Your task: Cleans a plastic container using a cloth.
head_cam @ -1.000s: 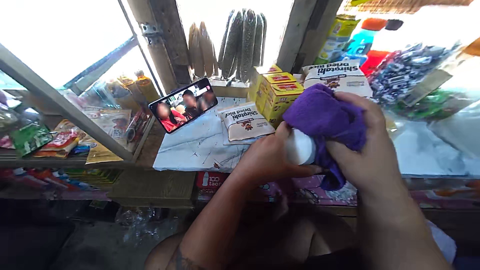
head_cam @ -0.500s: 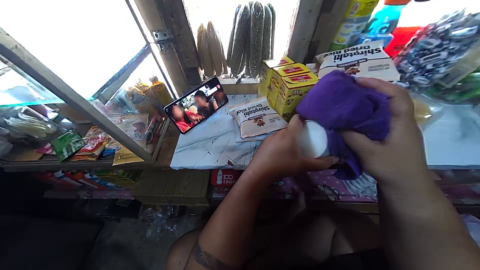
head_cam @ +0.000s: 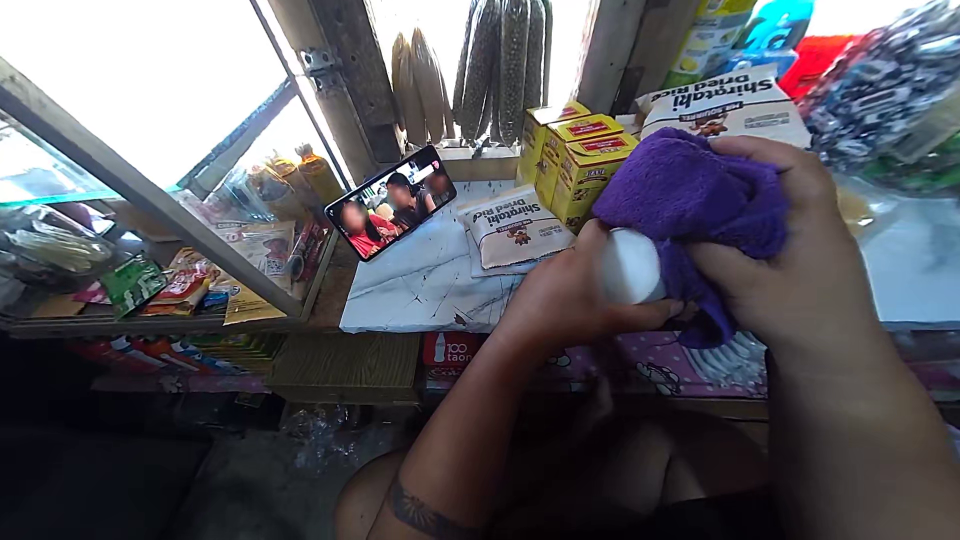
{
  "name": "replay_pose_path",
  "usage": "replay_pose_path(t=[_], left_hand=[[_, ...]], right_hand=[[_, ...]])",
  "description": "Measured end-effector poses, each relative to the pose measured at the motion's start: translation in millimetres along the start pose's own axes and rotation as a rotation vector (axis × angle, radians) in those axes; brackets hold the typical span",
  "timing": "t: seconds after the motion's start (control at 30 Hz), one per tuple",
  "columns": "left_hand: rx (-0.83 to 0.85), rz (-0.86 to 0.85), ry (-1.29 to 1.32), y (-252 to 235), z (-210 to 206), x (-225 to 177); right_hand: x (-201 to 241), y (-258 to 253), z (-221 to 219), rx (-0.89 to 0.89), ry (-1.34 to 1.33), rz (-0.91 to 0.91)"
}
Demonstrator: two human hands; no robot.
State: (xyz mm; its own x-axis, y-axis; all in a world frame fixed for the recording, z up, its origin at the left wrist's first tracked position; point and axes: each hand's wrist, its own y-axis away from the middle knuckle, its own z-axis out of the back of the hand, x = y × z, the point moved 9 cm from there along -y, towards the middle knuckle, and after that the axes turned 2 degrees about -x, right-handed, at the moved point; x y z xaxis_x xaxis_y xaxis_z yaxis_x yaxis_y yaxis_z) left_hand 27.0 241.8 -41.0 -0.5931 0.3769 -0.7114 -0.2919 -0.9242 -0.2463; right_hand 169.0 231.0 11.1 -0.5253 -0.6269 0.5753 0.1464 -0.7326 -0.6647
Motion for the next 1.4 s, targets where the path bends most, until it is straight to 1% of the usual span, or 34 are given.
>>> replay_pose_path(t=[0.37,0.53,0.7,0.93,1.07,1.17,1.27,1.4], left_hand=[[-0.007,-0.003,0.007,1,2,-1],[-0.011,0.0,0.02,2,3,-3],[-0.013,-0.006,0.02,2,2,-3],[-0.019,-0.022,0.016,2,3,-4],[-0.017,-0.02,0.021,2,3,-3],[-0.016,-0.044,0.014,2,2,-4],[0.002,-0.04,-0.002,1,1,-3],[0.009,-0.031,-0.017,1,0,-3]], right_hand=[[-5,-2,2,-0.028,-0.075,-0.014],[-7,-2,3,-0.036,-0.086,0.009],[-10,-6,4,-0.06,-0.159,0.022],[-11,-4,6,-0.064,-0.146,0.018],[-12,-4,6,-0.111,-0.209,0.043],[-5,3,7,-0.137,-0.126,0.072],[0,8,3,-0.113,-0.052,0.077],[-1,8,1,-0.069,-0.058,0.076]])
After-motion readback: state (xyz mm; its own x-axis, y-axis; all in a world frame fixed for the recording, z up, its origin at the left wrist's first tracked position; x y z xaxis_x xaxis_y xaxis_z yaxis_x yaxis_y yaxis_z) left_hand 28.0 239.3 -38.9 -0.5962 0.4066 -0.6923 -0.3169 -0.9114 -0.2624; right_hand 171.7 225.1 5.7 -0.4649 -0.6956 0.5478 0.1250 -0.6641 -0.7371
